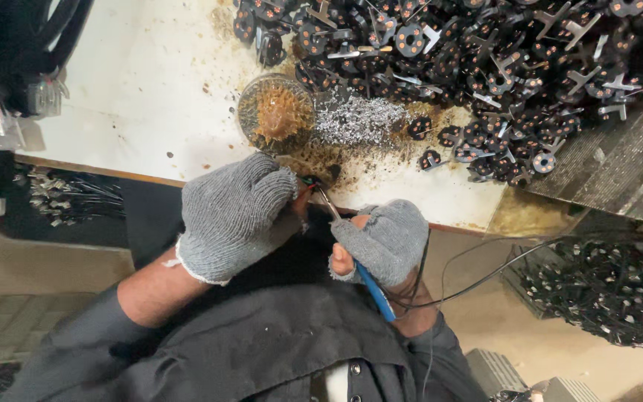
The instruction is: The person solders wires to small electrical components at a workbench. They hold a component and wire in one hand, dip the wire tip into flux, and apply a soldering iron to solder the joint, repeating the cycle for successive components and setting completed ones aside.
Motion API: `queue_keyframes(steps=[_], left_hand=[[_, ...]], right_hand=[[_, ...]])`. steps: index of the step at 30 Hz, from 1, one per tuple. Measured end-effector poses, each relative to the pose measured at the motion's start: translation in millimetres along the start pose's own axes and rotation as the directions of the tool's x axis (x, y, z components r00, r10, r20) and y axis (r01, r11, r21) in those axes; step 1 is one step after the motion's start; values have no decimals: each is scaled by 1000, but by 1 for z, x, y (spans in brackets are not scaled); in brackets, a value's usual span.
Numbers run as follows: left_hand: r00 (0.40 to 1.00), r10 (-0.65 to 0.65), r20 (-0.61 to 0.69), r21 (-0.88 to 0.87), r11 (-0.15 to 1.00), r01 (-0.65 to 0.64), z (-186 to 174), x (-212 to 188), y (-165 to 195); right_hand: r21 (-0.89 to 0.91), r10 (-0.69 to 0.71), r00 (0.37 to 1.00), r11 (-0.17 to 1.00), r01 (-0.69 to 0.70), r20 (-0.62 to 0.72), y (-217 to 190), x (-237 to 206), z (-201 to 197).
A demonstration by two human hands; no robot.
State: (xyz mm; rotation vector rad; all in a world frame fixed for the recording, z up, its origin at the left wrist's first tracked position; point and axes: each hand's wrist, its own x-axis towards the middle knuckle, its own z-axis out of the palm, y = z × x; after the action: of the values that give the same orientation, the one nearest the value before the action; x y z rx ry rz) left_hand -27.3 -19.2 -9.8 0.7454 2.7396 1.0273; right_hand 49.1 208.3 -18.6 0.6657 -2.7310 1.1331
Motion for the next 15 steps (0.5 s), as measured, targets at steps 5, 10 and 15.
queue_keyframes(steps=[5, 10, 15], left_hand=[[999, 11, -35, -11, 1000, -11, 0, 1, 1], [999, 18, -40, 26, 1000, -17, 0, 2, 2], [999, 27, -33, 8, 1000, -26, -2, 2, 1]], right_hand=[[135, 199, 967, 975, -179, -157, -9, -5, 4], [37, 204, 977, 979, -202, -65, -8, -5, 1], [25, 231, 973, 973, -231, -5, -10, -2, -1]])
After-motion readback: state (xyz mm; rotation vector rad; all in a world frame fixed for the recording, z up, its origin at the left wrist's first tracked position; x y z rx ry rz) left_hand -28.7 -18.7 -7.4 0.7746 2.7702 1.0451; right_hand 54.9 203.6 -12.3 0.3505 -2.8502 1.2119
